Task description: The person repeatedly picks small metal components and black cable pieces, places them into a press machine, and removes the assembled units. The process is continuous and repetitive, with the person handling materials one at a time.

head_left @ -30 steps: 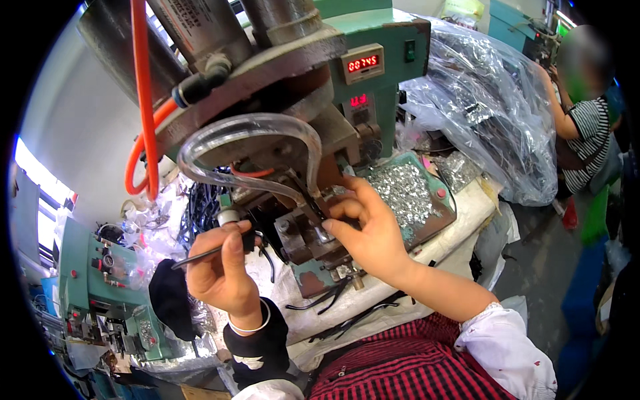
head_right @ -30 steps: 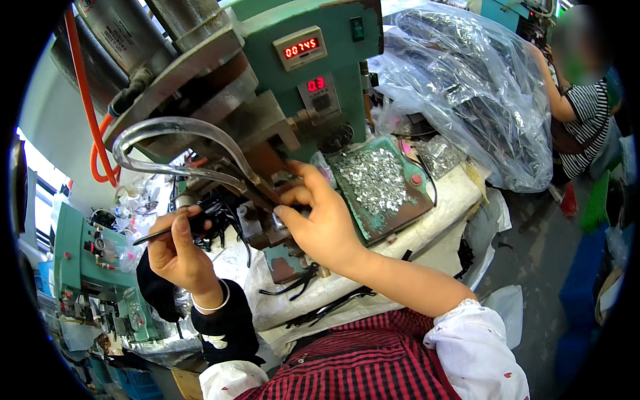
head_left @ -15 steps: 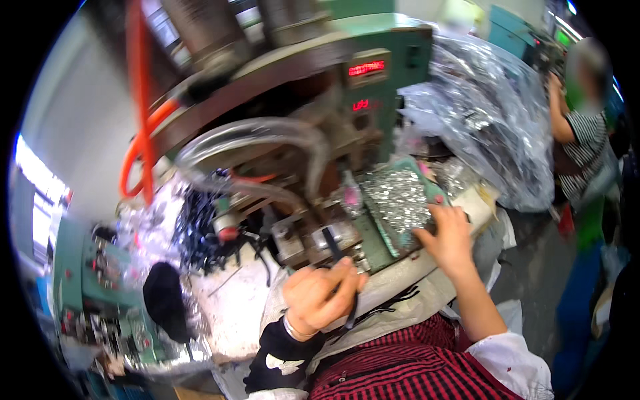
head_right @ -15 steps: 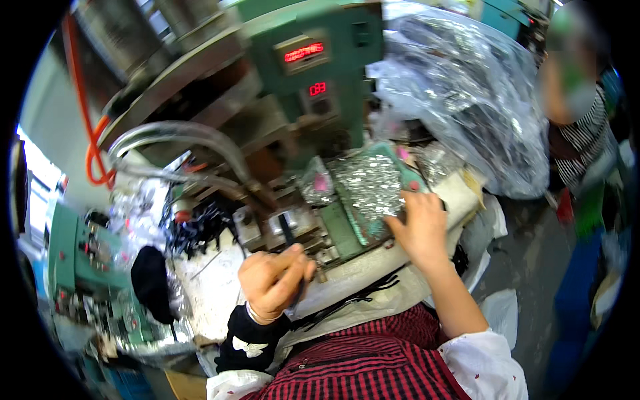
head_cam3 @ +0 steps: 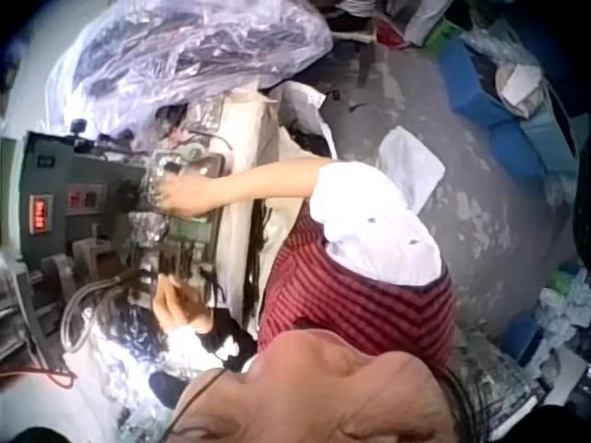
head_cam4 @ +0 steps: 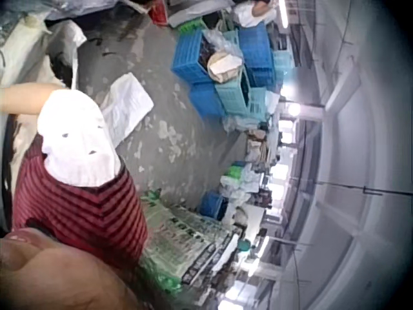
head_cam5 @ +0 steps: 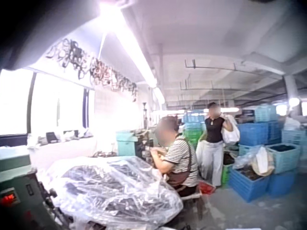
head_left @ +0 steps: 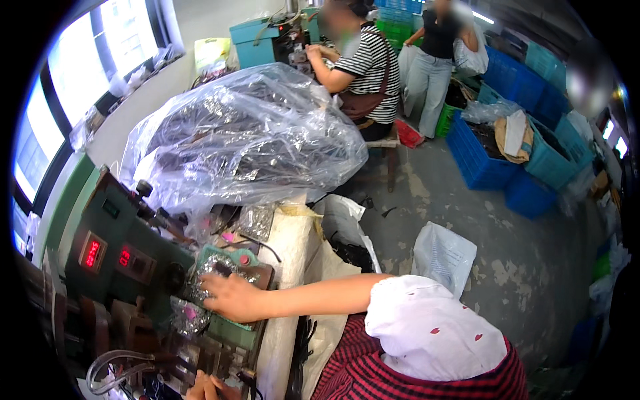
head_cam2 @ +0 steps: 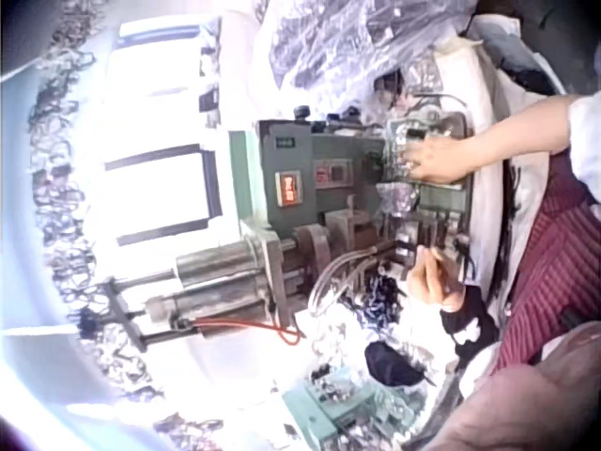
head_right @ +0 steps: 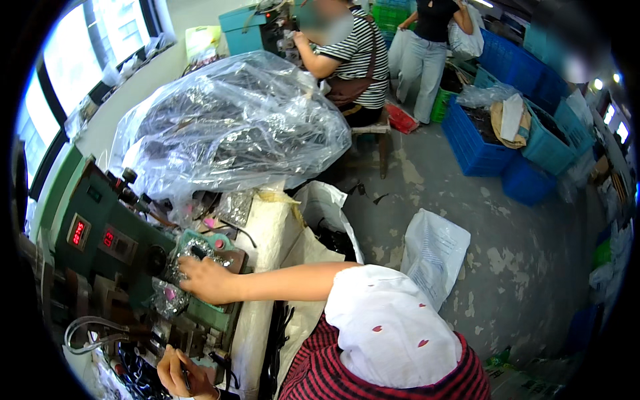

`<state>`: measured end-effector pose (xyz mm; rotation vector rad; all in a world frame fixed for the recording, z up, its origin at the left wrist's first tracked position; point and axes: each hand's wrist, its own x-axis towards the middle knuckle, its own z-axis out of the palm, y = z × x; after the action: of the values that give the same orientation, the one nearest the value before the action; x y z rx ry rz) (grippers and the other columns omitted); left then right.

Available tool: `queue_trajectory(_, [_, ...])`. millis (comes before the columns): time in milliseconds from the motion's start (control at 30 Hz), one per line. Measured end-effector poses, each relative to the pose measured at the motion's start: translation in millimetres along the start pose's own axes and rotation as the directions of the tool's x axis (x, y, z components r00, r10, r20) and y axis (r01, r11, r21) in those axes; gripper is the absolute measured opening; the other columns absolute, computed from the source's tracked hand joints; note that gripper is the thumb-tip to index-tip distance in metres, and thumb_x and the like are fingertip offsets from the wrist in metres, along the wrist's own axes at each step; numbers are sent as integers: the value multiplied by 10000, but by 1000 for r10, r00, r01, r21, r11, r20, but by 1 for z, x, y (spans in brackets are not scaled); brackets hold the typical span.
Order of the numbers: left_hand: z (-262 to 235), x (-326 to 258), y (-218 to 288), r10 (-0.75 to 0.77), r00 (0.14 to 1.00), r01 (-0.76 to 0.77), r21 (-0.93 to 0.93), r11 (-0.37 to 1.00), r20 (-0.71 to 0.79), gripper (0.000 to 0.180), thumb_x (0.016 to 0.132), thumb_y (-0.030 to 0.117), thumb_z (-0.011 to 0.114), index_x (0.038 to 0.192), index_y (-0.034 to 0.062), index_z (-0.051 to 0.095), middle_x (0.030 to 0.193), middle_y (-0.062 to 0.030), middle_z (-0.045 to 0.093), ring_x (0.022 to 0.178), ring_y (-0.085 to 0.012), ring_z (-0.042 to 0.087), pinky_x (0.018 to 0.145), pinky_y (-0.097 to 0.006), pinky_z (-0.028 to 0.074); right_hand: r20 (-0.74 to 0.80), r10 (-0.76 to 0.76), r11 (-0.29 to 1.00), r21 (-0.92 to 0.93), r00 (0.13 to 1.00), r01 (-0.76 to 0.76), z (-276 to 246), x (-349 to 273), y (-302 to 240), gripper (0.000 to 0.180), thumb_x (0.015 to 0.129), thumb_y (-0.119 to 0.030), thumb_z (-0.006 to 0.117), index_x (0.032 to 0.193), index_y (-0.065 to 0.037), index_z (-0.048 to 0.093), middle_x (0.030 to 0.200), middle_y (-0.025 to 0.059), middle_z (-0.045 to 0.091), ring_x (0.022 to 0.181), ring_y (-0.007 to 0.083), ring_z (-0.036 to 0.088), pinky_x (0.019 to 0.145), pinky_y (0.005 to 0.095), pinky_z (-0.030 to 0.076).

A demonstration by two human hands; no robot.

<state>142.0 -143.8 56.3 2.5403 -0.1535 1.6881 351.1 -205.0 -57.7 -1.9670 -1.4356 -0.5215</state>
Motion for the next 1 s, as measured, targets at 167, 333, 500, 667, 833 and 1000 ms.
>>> queue_trajectory(167, [-21,5,23,-128,980,123,42,992,154,94,877,-12,737,968,-29,721,996,-164,740,834,-302,698,736,-373,563,-28,-25,998,-51,999,23,6,19,22,264,781,-178,664,1029,-91,637,1180,124,595,1273,311,482,758,414,490])
queue_trajectory(333, [-81,-25,-21,-434,862,304,416,857,263,85,875,-15,728,960,-14,724,968,-149,735,814,-293,711,689,-399,572,-210,218,972,131,953,-194,-21,14,9,151,817,-177,672,931,-90,626,831,74,615,872,299,606,670,434,478])
queue_trajectory(500, [-128,-109,-156,-92,417,-329,244,912,904,248,845,3,560,1056,-18,689,1173,-203,644,1084,-409,594,974,-499,491,-214,313,915,328,925,-234,-17,33,-6,130,783,-216,687,827,-95,669,786,123,641,801,345,625,703,476,495])
queue_trajectory(667, [-102,-176,-216,-17,473,-368,215,905,881,217,803,123,593,966,71,727,1031,-115,692,1080,-322,575,972,-478,451,31,501,773,433,865,-463,-18,9,-10,232,804,-160,676,1012,-67,722,987,107,724,952,249,684,851,360,538])
queue_trajectory(833, [-89,-140,-202,-152,375,-331,286,899,914,248,819,140,580,1035,79,684,1113,-85,635,1055,-242,561,902,-375,440,-21,612,639,602,790,-479,-65,-41,-2,152,897,-29,683,1043,9,706,981,53,716,905,121,648,830,251,503])
queue_trajectory(1000, [-90,-141,-195,-62,302,-360,174,916,951,180,828,164,577,959,122,693,1062,-41,598,1022,-205,543,874,-339,425,75,462,639,663,884,-390,-80,-4,-46,154,879,-14,692,1023,-8,745,945,59,726,857,129,651,787,268,500])
